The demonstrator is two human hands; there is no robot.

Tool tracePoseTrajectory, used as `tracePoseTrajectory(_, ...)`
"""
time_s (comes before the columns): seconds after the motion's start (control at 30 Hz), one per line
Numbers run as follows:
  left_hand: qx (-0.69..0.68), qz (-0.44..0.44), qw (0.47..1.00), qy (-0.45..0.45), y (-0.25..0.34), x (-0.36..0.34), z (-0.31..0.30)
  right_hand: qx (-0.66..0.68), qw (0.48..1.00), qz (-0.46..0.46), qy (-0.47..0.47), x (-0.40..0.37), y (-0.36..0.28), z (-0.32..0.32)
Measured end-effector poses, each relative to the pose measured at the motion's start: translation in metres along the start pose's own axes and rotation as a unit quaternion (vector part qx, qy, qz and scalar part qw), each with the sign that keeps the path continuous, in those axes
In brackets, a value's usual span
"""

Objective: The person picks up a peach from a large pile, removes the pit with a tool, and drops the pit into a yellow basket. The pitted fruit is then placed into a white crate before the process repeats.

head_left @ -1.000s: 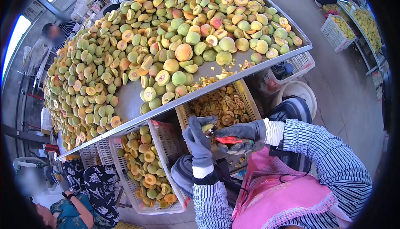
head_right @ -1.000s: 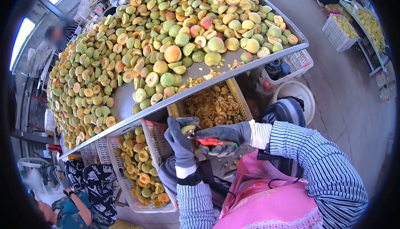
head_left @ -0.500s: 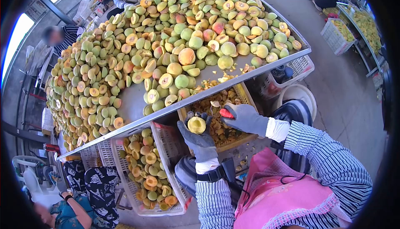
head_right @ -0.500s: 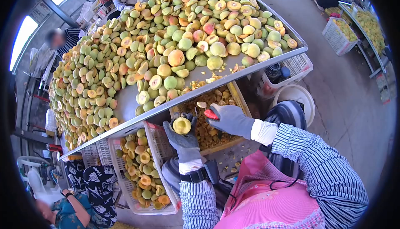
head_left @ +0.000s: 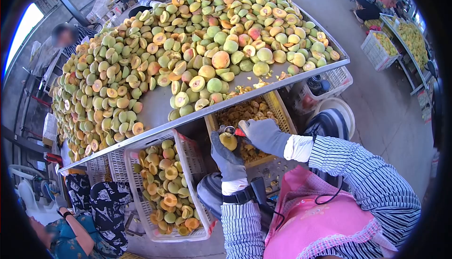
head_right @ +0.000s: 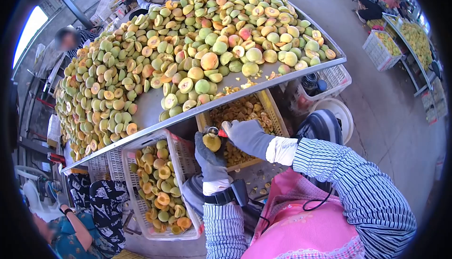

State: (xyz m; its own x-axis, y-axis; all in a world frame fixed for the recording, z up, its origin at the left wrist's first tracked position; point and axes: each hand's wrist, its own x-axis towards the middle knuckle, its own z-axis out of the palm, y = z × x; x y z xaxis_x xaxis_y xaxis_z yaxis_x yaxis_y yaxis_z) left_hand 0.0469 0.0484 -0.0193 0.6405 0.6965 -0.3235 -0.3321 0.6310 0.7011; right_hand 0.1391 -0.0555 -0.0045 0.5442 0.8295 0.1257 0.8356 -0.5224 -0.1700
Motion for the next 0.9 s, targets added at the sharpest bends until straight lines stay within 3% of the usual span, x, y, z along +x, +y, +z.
tracePoseTrajectory(0.03,0.010,-0.011,1.000,0.013,0.002,-0.001,-0.001,-0.002,1.000,-0.003,0.000,-0.001,-0.003,-0.006)
tracePoseTrajectory(0.1,0.032,-0.015,0.999,-0.001,0.003,0.001,-0.010,0.091,0.988,0.038,-0.122,-0.004,-0.007,-0.020)
tracePoseTrajectory(0.17,0.054,-0.020,0.998,-0.017,0.003,0.001,-0.014,0.084,0.989,0.034,-0.120,-0.008,-0.009,-0.023)
tracePoseTrajectory(0.23,0.000,-0.097,0.995,0.037,0.013,-0.008,-0.004,0.078,0.990,0.029,-0.117,-0.011,-0.010,-0.021)
tracePoseTrajectory(0.33,0.054,-0.057,0.996,0.029,0.005,-0.006,-0.011,0.028,0.998,0.027,-0.052,-0.015,-0.006,-0.012)
tracePoseTrajectory(0.4,0.055,-0.052,0.997,0.035,-0.003,0.001,-0.018,0.145,0.978,0.073,-0.133,-0.020,-0.004,-0.013)
tracePoseTrajectory(0.53,0.026,-0.069,0.997,0.023,-0.002,-0.002,-0.021,0.208,0.970,0.085,-0.095,-0.025,0.008,0.000)
tracePoseTrajectory(0.6,-0.005,-0.067,0.998,0.016,0.006,-0.008,-0.016,0.330,0.939,0.100,0.021,-0.026,0.008,-0.007)
tracePoseTrajectory(0.67,-0.037,-0.070,0.997,0.011,0.001,-0.010,-0.017,0.379,0.921,0.088,-0.008,-0.024,-0.001,-0.016)
tracePoseTrajectory(0.73,0.077,0.080,0.992,-0.058,-0.015,0.003,-0.026,0.425,0.904,0.012,-0.050,-0.020,-0.013,-0.017)
tracePoseTrajectory(0.77,0.100,0.039,0.992,-0.061,-0.019,0.012,-0.032,0.442,0.895,0.014,-0.059,-0.016,-0.017,-0.018)
tracePoseTrajectory(0.87,0.127,0.080,0.988,-0.028,-0.014,0.003,-0.022,0.506,0.862,0.008,-0.024,-0.011,-0.024,-0.006)
tracePoseTrajectory(0.9,0.046,0.066,0.996,-0.029,-0.017,0.011,-0.028,0.556,0.831,0.026,-0.027,-0.013,-0.027,-0.012)
